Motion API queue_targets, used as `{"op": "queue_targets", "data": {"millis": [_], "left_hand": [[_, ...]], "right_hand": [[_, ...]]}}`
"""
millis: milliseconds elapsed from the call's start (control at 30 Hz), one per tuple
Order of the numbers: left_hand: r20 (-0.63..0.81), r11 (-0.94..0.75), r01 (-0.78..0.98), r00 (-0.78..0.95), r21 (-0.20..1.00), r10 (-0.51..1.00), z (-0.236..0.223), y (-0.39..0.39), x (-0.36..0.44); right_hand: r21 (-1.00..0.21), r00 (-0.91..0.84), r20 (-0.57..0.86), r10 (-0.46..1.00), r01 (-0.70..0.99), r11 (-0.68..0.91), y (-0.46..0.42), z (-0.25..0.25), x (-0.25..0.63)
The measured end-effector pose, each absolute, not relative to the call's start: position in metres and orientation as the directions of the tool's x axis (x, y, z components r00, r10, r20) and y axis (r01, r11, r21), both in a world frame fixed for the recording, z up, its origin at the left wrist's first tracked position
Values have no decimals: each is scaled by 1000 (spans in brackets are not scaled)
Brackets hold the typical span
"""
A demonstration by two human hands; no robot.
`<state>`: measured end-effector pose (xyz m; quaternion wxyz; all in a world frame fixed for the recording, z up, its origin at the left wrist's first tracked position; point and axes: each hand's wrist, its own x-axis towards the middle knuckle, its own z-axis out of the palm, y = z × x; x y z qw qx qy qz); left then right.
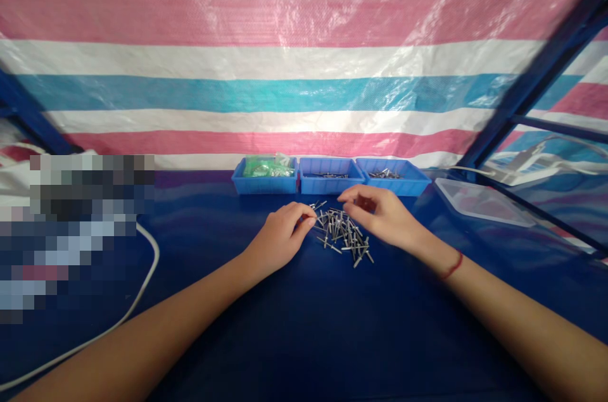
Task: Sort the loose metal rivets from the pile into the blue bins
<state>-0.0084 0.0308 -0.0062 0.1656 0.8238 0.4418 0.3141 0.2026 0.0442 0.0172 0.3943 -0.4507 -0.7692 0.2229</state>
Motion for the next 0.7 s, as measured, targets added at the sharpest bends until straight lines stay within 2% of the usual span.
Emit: {"op": "queue_targets", "data": {"millis": [100,200,400,700], "left_hand": [[409,-566,514,393,645,823,-6,30,-7],[427,-565,439,378,698,821,-7,28,-5],[455,-592,406,387,696,802,-7,27,-3],[453,-577,397,367,713,812,-3,22,-1]], "right_hand": [[-642,-375,444,814,501,581,27,17,187],[-625,-379,488,786,477,618,16,18,179],[-637,-301,535,789,470,611,11,18,177],[-629,-308,548,778,462,625,11,19,178]]}}
